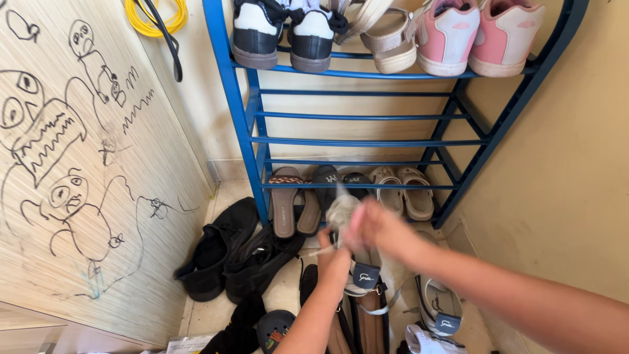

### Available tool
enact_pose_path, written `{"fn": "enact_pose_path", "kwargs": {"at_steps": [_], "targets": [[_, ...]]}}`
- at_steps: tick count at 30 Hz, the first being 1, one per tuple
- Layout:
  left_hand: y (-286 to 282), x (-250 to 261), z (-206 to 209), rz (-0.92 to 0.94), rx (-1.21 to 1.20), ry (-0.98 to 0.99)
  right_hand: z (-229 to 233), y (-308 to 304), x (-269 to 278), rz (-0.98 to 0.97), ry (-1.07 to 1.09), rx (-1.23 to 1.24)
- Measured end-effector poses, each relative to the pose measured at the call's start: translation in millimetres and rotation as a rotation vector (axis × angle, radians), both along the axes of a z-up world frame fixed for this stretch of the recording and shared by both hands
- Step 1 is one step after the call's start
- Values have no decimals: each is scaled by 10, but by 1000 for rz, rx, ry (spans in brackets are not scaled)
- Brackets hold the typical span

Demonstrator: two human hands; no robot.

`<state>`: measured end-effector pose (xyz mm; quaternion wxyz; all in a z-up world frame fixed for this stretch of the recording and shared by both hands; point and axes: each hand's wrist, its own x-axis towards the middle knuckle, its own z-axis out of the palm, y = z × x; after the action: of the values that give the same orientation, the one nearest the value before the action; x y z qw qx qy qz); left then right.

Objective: The person organizes a shoe rack by picking up various shoes from the floor and lower shelves, then placing them onto the rack. They handle sneakers, sandals, flats, and slides, arranging them by type and color across multiple shelves.

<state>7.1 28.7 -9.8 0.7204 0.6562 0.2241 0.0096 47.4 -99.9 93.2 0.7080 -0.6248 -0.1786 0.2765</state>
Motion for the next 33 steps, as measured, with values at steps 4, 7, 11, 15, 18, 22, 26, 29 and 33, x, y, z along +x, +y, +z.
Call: {"fn": "enact_pose_path", "kwargs": {"at_steps": [4,7,11,15,18,22,26,29,33], "targets": [[96,-30,34,12,53,23,-347,-104,-87,-16,-536,-731],[145,-35,7,24,163,-60,-268,-174,-168,287,-997,-832],[252,-89,79,42,201,-151,27,-172,-253,485,-1133,-1023],[244,-255,248,6,20,-4,60,-122,-230,489,-1448,-1101],[192,-320,344,20,43,12,26,-31,-304,449,-1583,-1301],[264,-460,418,4,-16,117,208,-82,-472,276,-1476,-882],[402,-593,546,-71,-76,248,396,-111,-503,118,-1367,-603],[434,-701,749,-91,-120,93,506,-56,-554,197,-1238,-832],[366,-679,1134,-89,-100,145,681,148,-701,-164,-1289,-537]]}}
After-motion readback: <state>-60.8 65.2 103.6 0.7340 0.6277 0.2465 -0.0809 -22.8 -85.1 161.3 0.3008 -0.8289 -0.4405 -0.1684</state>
